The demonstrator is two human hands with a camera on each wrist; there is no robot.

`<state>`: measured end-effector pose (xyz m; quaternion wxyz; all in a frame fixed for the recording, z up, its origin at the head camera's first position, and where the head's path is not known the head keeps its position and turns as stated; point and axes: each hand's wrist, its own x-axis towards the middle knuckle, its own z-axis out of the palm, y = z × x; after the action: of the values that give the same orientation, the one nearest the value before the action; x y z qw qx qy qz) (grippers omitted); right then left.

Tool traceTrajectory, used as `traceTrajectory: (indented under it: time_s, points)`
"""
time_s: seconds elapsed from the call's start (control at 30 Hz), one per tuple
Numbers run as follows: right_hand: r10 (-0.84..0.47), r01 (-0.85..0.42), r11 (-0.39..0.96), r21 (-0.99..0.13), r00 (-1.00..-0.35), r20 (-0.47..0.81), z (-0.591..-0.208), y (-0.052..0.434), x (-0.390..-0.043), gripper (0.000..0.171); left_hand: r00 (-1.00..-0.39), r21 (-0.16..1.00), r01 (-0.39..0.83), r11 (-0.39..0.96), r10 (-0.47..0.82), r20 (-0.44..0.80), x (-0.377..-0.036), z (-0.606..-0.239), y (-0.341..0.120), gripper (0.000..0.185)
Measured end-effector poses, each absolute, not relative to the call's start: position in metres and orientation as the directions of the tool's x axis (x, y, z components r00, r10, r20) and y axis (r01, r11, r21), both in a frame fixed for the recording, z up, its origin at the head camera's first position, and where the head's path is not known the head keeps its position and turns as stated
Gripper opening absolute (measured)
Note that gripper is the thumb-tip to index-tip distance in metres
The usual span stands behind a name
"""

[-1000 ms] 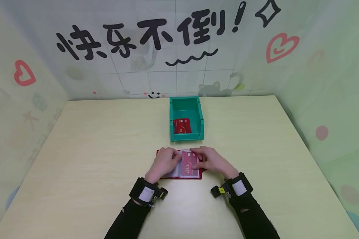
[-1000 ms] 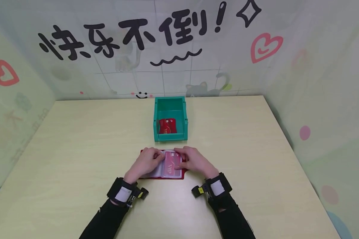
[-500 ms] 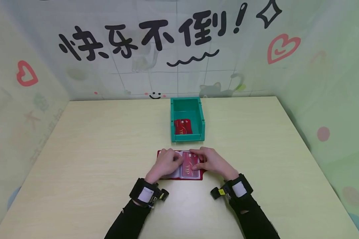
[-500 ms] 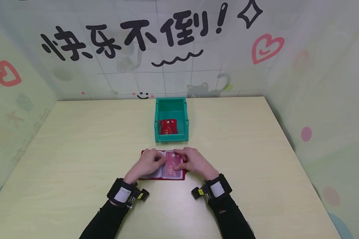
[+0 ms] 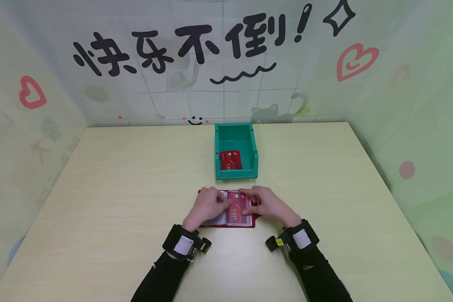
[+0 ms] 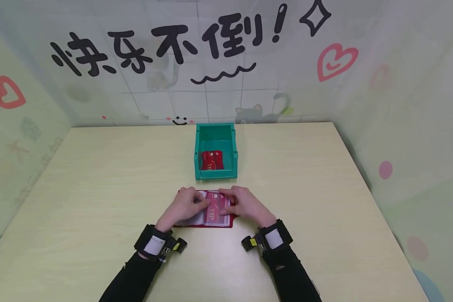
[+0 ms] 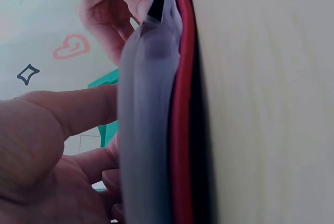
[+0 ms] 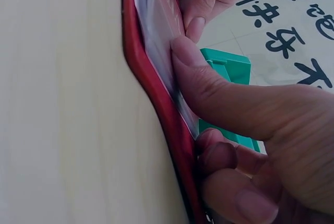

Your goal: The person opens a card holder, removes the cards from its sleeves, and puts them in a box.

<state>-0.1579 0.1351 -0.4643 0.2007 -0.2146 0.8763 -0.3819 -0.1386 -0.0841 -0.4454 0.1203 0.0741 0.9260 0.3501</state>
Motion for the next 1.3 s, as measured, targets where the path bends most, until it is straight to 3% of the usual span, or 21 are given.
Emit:
traceTrajectory:
  time_s: [0.53, 0.77, 1.13, 1.3]
  points:
    - [-0.531, -0.239, 0.625, -0.743, -0.828, -0.181, -0.465, 0.137, -0.159, 0.066, -0.951, 0.686, -0.049, 0.725, 0.176, -0.254, -0.136, -0.439, -0.089, 0.038]
    - [-0.529, -0.241, 0.625, -0.742, -0.83, -0.176, -0.465, 0.137, -0.157, 0.065, -0.969, 0.651, -0.008, 0.759, 0.155, -0.192, -0.134, -0.44, -0.085, 0.044]
    - [-0.53, -0.233, 0.627, -0.744, -0.827, -0.187, -0.462, 0.135, -0.157, 0.066, -0.959, 0.705, -0.165, 0.69, 0.055, -0.278, -0.142, -0.435, -0.098, 0.027]
    - [-0.531, -0.231, 0.626, -0.745, -0.826, -0.19, -0.463, 0.135, -0.157, 0.066, -0.946, 0.74, -0.198, 0.643, 0.073, -0.316, -0.144, -0.436, -0.103, 0.036]
